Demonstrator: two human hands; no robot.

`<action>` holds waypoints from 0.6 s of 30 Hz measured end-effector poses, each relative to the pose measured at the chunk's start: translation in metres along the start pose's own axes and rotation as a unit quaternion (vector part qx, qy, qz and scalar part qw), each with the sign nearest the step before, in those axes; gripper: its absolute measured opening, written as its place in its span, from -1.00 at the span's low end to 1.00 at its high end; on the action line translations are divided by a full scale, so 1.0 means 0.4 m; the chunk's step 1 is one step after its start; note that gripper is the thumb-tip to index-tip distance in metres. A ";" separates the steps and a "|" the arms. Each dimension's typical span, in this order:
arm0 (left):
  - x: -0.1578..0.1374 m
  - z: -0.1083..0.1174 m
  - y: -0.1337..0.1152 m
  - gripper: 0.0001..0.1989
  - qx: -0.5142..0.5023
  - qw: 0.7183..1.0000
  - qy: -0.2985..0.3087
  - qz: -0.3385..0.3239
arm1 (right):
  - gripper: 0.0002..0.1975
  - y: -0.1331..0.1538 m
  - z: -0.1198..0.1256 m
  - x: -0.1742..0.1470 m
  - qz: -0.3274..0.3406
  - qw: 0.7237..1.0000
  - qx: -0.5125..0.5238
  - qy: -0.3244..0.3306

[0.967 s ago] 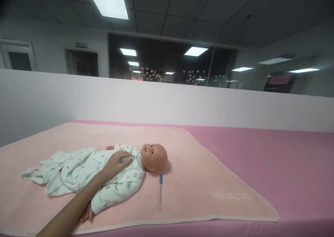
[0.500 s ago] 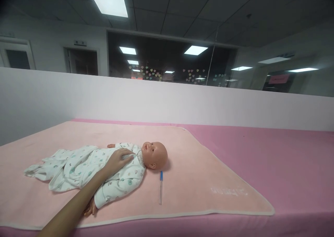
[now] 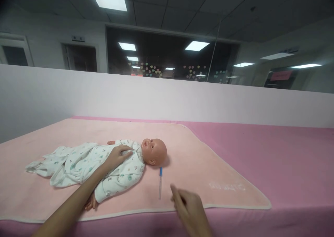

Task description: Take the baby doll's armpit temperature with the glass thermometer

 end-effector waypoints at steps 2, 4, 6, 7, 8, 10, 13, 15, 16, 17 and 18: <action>-0.001 0.001 0.001 -0.76 -0.005 1.000 -0.002 0.004 | -0.45 0.080 -0.004 0.081 0.038 0.998 -0.046 -0.005; -0.002 0.002 0.001 -0.76 -0.007 1.000 -0.005 0.007 | -0.55 0.128 -0.030 0.132 0.034 0.988 -0.148 -0.010; -0.002 0.003 -0.002 -0.76 -0.009 1.000 -0.006 0.005 | -0.70 0.146 -0.058 0.143 0.042 0.975 -0.217 -0.015; -0.002 0.003 -0.003 -0.76 -0.009 1.000 -0.005 0.004 | -0.75 0.145 -0.068 0.137 0.044 0.971 -0.236 -0.014; -0.002 0.003 -0.005 -0.75 -0.008 1.000 -0.003 0.002 | -0.77 0.141 -0.073 0.126 0.046 0.968 -0.246 -0.014; -0.001 0.003 -0.007 -0.75 -0.005 1.000 0.000 0.000 | -0.77 0.136 -0.062 0.101 0.039 0.971 -0.236 -0.010; 0.000 0.004 -0.007 -0.74 -0.003 1.000 -0.001 0.000 | -0.73 0.177 0.009 0.075 0.061 0.991 -0.117 0.005; 0.001 0.003 -0.005 -0.74 -0.007 1.000 -0.001 0.001 | -0.69 0.250 0.094 0.069 0.123 0.992 0.016 0.004; 0.000 0.002 -0.005 -0.73 -0.010 1.000 -0.002 0.002 | -0.69 0.293 0.145 0.069 0.152 0.985 0.076 0.002; 0.000 0.001 -0.004 -0.73 -0.013 1.000 -0.003 0.004 | -0.71 0.337 0.199 0.068 0.189 0.972 0.140 0.001; -0.001 0.001 -0.004 -0.73 -0.016 1.000 -0.006 0.006 | -0.74 0.381 0.254 0.068 0.224 0.952 0.209 0.010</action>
Point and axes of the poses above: each hand's wrist, its own x-axis towards the middle knuckle, its own z-axis out of the back of the hand, y = z × x, the point moved 4 cm from there along x, towards the middle knuckle, and after that the axes turned 12 degrees about -z, right-handed, at the moved point
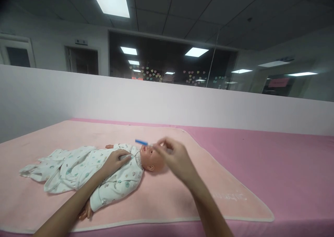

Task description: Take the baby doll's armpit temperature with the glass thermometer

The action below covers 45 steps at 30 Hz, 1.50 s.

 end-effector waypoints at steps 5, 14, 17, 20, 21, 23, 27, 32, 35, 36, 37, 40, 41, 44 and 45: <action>-0.003 -0.004 0.003 -0.76 -0.007 1.000 -0.012 0.010 | -0.67 0.205 0.105 0.075 0.177 0.906 0.382 0.047; 0.001 -0.006 0.005 -0.75 0.001 1.000 -0.008 -0.006 | -0.65 0.251 -0.135 0.089 0.269 0.951 0.108 0.105; -0.002 -0.005 0.004 -0.75 -0.004 1.000 -0.009 -0.003 | -0.67 0.247 -0.107 0.095 0.247 0.947 0.178 0.100; -0.004 -0.004 0.001 -0.77 -0.002 1.000 -0.011 -0.004 | -0.68 0.221 -0.101 0.120 0.219 0.952 0.202 0.076; -0.004 -0.005 0.000 -0.78 -0.001 1.000 -0.011 -0.005 | -0.68 0.210 -0.112 0.126 0.220 0.958 0.169 0.074; -0.003 -0.006 0.000 -0.77 -0.003 1.000 -0.015 0.001 | -0.69 0.191 -0.134 0.132 0.233 0.966 0.094 0.066; 0.000 -0.005 0.004 -0.76 0.004 1.000 -0.023 0.012 | -0.69 0.153 -0.132 0.145 0.169 0.969 0.170 0.060; 0.002 -0.004 0.002 -0.74 0.014 1.000 -0.015 0.003 | -0.70 0.117 -0.136 0.159 0.139 0.977 0.138 0.082; 0.002 -0.002 0.001 -0.75 0.018 1.000 -0.014 0.005 | -0.69 0.086 -0.133 0.162 0.118 0.983 0.142 0.026; 0.002 -0.002 -0.001 -0.75 0.018 1.000 -0.014 0.003 | -0.68 0.077 -0.134 0.160 0.114 0.985 0.131 0.011; 0.002 -0.002 -0.002 -0.76 0.017 1.000 -0.015 0.000 | -0.68 0.071 -0.135 0.157 0.121 0.987 0.106 -0.001; 0.002 -0.003 -0.004 -0.76 0.012 1.000 -0.012 -0.001 | -0.66 0.067 -0.137 0.136 0.145 0.987 0.045 -0.061; 0.002 -0.003 -0.004 -0.76 0.014 1.000 -0.011 0.000 | -0.66 0.067 -0.134 0.128 0.124 0.986 0.072 -0.085; 0.004 -0.005 -0.001 -0.77 0.017 1.000 -0.013 -0.001 | -0.62 0.074 -0.132 0.103 0.024 0.966 0.237 -0.103; 0.004 -0.005 0.000 -0.77 0.016 1.000 -0.014 -0.004 | -0.62 0.085 -0.134 0.093 0.013 0.958 0.271 -0.097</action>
Point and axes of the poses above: each hand's wrist, its own x-axis towards the middle knuckle, its own z-axis out of the back of the hand, y = z × x, the point moved 4 cm from there along x, towards the middle knuckle, and after that the axes turned 12 degrees about -z, right-handed, at the moved point
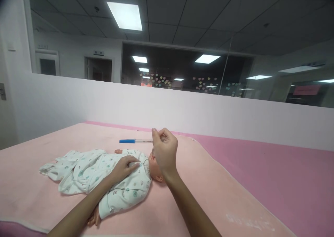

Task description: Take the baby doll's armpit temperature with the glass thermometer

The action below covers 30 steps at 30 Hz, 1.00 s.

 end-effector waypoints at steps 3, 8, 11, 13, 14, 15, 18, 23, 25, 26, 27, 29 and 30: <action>0.000 0.000 0.001 -0.76 -0.003 1.000 -0.003 -0.004 | -0.60 0.029 -0.019 -0.026 0.005 1.000 0.028 0.003; -0.002 0.004 -0.008 -0.72 -0.007 1.000 0.008 -0.010 | -0.63 -0.009 -0.023 -0.026 0.002 0.999 0.038 -0.017; -0.001 0.001 -0.014 -0.75 0.024 0.999 0.024 -0.019 | -0.67 -0.096 -0.007 -0.008 -0.015 0.998 0.036 -0.047; -0.001 -0.004 -0.020 -0.77 0.077 0.996 0.033 -0.030 | -0.70 -0.163 0.007 0.002 -0.033 0.996 0.027 -0.076; 0.000 -0.006 -0.023 -0.78 0.103 0.993 0.038 -0.039 | -0.71 -0.192 0.011 0.006 -0.036 0.995 0.021 -0.085; 0.000 -0.009 -0.026 -0.79 0.125 0.990 0.043 -0.050 | -0.71 -0.218 0.014 0.009 -0.038 0.995 0.015 -0.094; 0.000 -0.015 -0.036 -0.85 0.142 0.985 0.053 -0.077 | -0.73 -0.271 0.018 0.014 -0.041 0.991 0.003 -0.124; -0.002 -0.010 -0.029 -0.83 0.087 0.993 0.036 -0.064 | -0.77 -0.291 0.045 -0.004 0.047 0.972 -0.045 -0.225; -0.002 -0.007 -0.022 -0.81 0.064 0.996 0.024 -0.056 | -0.88 -0.279 0.064 -0.038 0.151 0.956 -0.097 -0.234; 0.000 -0.007 -0.018 -0.79 0.056 0.997 0.017 -0.052 | -0.94 -0.271 0.070 -0.063 0.217 0.941 -0.140 -0.219; 0.001 -0.007 -0.014 -0.77 0.052 0.997 0.011 -0.048 | -0.93 -0.266 0.075 -0.093 0.284 0.918 -0.197 -0.194; 0.004 -0.009 -0.006 -0.74 0.060 0.997 0.009 -0.040 | -0.80 -0.271 0.083 -0.159 0.395 0.854 -0.315 -0.123; 0.005 -0.011 -0.003 -0.73 0.072 0.997 0.011 -0.038 | -0.78 -0.283 0.089 -0.189 0.426 0.820 -0.372 -0.090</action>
Point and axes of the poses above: each hand's wrist, its own x-axis towards the middle knuckle, its own z-axis out of the back of the hand, y = z × x, the point moved 4 cm from there along x, towards the middle knuckle, and after that the axes turned 12 degrees about -z, right-handed, at the moved point
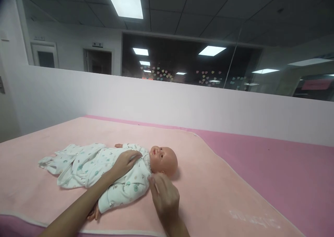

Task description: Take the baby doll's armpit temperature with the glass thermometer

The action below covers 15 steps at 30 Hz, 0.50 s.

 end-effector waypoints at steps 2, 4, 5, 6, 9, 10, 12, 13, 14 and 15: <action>0.000 -0.003 0.002 -0.73 0.029 1.000 0.010 0.000 | -0.82 0.001 0.017 -0.065 0.066 0.993 -0.074 0.067; -0.001 -0.001 -0.001 -0.73 0.035 0.999 0.013 -0.005 | -0.81 -0.018 0.026 -0.121 0.074 0.984 -0.122 0.108; -0.001 0.001 -0.004 -0.74 0.029 0.999 0.014 -0.010 | -0.77 -0.029 0.028 -0.141 0.067 0.981 -0.141 0.118; -0.002 0.003 -0.008 -0.74 0.020 0.999 0.021 -0.016 | -0.74 -0.040 0.027 -0.153 0.048 0.978 -0.158 0.130; -0.002 0.011 -0.020 -0.78 -0.009 0.998 0.054 -0.026 | -0.68 -0.044 0.008 -0.129 -0.012 0.970 -0.181 0.159; -0.002 0.013 -0.022 -0.78 -0.019 0.998 0.062 -0.024 | -0.64 -0.034 -0.006 -0.102 -0.030 0.971 -0.170 0.167; -0.002 0.018 -0.024 -0.79 -0.035 0.997 0.063 -0.019 | -0.72 -0.007 -0.052 -0.032 -0.092 0.974 -0.099 0.183; -0.002 0.020 -0.024 -0.80 -0.039 0.997 0.057 -0.018 | -0.77 0.001 -0.087 0.001 -0.150 0.965 -0.049 0.209; -0.002 0.021 -0.023 -0.80 -0.039 0.998 0.048 -0.019 | -0.77 0.010 -0.123 0.033 -0.199 0.958 -0.002 0.206; -0.003 0.021 -0.021 -0.80 -0.037 0.999 0.035 -0.017 | -0.77 0.019 -0.161 0.058 -0.229 0.952 0.041 0.199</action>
Point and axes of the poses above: each hand's wrist, its own x-axis towards the middle knuckle, its own z-axis out of the back of the hand, y = z × x, the point moved 4 cm from there along x, towards the middle knuckle, and after that the axes turned 12 degrees about -z, right-handed, at the moved point
